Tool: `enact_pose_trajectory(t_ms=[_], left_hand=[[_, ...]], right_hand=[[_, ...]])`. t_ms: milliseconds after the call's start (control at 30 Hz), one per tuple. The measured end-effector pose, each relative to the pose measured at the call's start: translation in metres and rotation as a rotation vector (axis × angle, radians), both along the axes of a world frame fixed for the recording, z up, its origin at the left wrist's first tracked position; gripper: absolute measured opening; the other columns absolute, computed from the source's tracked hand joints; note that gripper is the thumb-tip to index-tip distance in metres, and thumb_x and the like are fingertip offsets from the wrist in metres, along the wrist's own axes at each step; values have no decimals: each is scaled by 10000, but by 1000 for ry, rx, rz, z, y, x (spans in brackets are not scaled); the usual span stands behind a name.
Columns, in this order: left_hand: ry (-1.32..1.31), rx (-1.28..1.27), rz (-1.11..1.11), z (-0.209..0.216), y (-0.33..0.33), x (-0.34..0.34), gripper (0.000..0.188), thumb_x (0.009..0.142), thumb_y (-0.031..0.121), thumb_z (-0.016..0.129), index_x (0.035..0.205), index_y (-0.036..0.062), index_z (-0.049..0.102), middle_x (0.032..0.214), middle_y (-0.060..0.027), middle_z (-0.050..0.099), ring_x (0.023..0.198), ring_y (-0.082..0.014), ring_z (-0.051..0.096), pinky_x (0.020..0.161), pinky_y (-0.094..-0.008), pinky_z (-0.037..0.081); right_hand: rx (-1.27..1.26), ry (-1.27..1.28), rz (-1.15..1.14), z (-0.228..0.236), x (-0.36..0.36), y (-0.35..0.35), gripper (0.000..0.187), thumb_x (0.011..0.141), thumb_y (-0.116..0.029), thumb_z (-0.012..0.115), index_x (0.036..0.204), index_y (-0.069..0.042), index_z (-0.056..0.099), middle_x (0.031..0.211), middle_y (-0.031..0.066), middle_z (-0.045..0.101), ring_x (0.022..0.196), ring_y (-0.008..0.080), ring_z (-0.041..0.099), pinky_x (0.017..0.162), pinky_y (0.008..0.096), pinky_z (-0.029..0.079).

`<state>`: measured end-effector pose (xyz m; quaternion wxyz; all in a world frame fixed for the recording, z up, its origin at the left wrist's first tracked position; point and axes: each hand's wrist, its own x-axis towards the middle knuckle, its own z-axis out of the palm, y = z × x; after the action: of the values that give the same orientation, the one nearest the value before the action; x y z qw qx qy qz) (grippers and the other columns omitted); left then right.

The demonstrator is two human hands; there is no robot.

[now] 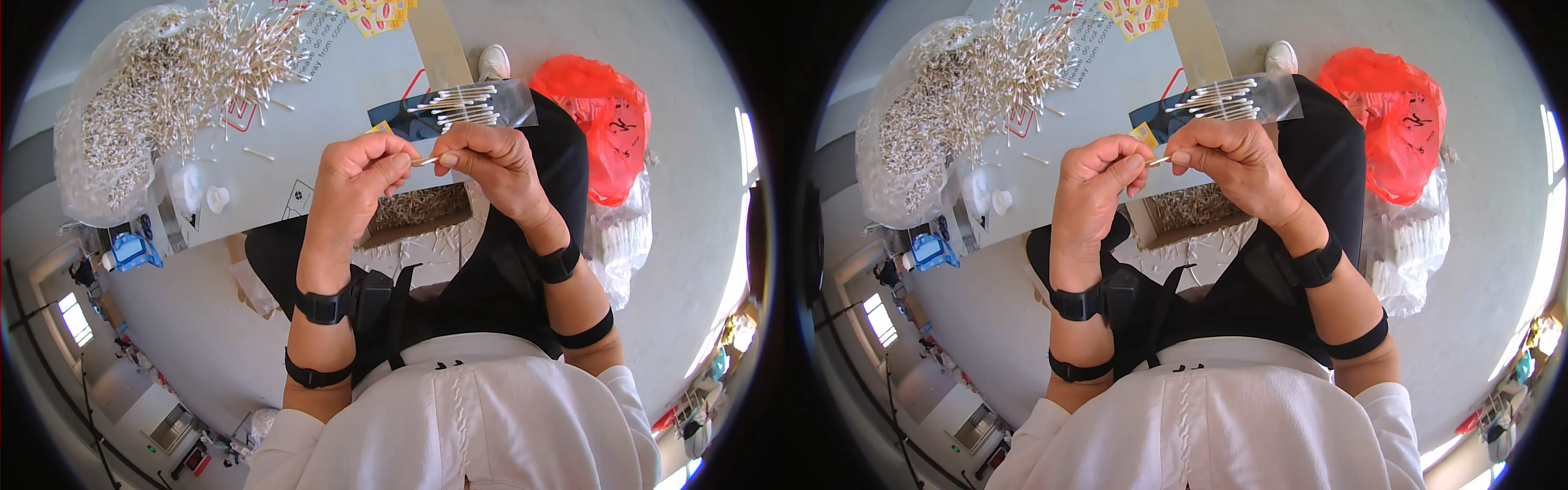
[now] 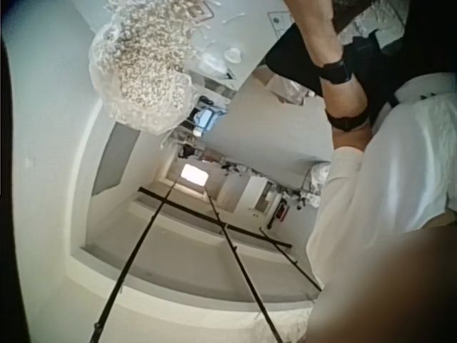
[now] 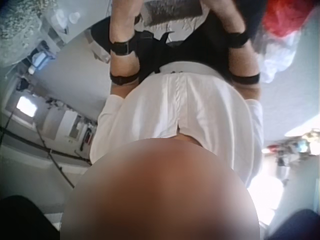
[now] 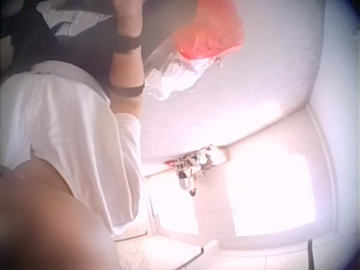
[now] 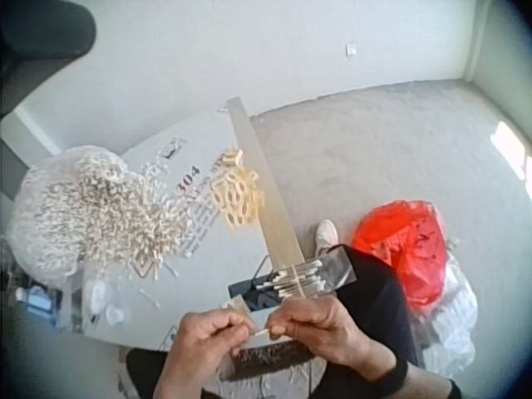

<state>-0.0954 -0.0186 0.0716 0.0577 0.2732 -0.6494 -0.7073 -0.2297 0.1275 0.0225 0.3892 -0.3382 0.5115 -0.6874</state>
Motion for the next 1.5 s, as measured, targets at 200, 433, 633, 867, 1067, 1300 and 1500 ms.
enact_pose_trajectory(t_ms=[200, 433, 633, 867, 1067, 1300, 1500], left_hand=[[-120, -133, -57, 14, 6, 14, 77, 890, 35, 630, 880, -31, 670, 709, 24, 581, 656, -33, 484, 600, -207, 412], [-346, -284, -293, -33, 1, 46, 61, 865, 31, 639, 876, -20, 671, 722, 5, 589, 674, -63, 509, 629, -216, 418], [-361, -613, 40, -50, -23, 44, 63, 842, 34, 648, 835, -28, 656, 676, -25, 592, 636, -71, 504, 600, -242, 428], [-324, -847, 568, -83, -137, 35, 148, 818, 151, 672, 803, 4, 667, 718, -128, 665, 661, -230, 642, 644, -333, 499], [-768, -987, 547, -78, -141, 2, 273, 769, 304, 678, 772, 31, 677, 759, -159, 688, 751, -380, 664, 725, -465, 520], [-706, -991, 429, -88, -109, 20, 165, 790, 172, 621, 734, 18, 603, 713, -182, 652, 712, -378, 643, 684, -468, 508], [-305, -984, -4, -58, -53, 6, 89, 879, 69, 580, 847, 11, 521, 779, -161, 631, 721, -365, 626, 650, -438, 503]], right_hand=[[48, 195, 111, 9, 0, 16, 74, 868, -27, 661, 932, 1, 685, 777, 71, 638, 755, 178, 603, 704, 290, 482], [167, 693, 138, -14, 13, 13, 112, 774, -17, 705, 875, -7, 658, 816, 115, 627, 824, 298, 603, 727, 361, 495], [301, 504, -123, -13, -13, 7, 54, 853, 2, 652, 874, 46, 629, 755, 84, 620, 683, 150, 584, 644, 268, 464], [377, 137, -215, -10, -17, 14, 85, 901, -39, 643, 870, 40, 638, 746, -18, 612, 706, 39, 513, 662, 206, 436], [373, 100, -246, -19, -12, 15, 90, 908, -44, 645, 878, 40, 640, 757, -17, 616, 736, 40, 524, 695, 193, 436], [314, 148, -472, -24, -18, 20, 93, 888, -47, 670, 940, 29, 657, 755, -31, 583, 705, 40, 502, 656, 183, 416], [396, 166, -892, -53, -40, 20, 350, 830, -141, 757, 1124, 13, 647, 910, 5, 557, 727, 72, 480, 670, 200, 426]])
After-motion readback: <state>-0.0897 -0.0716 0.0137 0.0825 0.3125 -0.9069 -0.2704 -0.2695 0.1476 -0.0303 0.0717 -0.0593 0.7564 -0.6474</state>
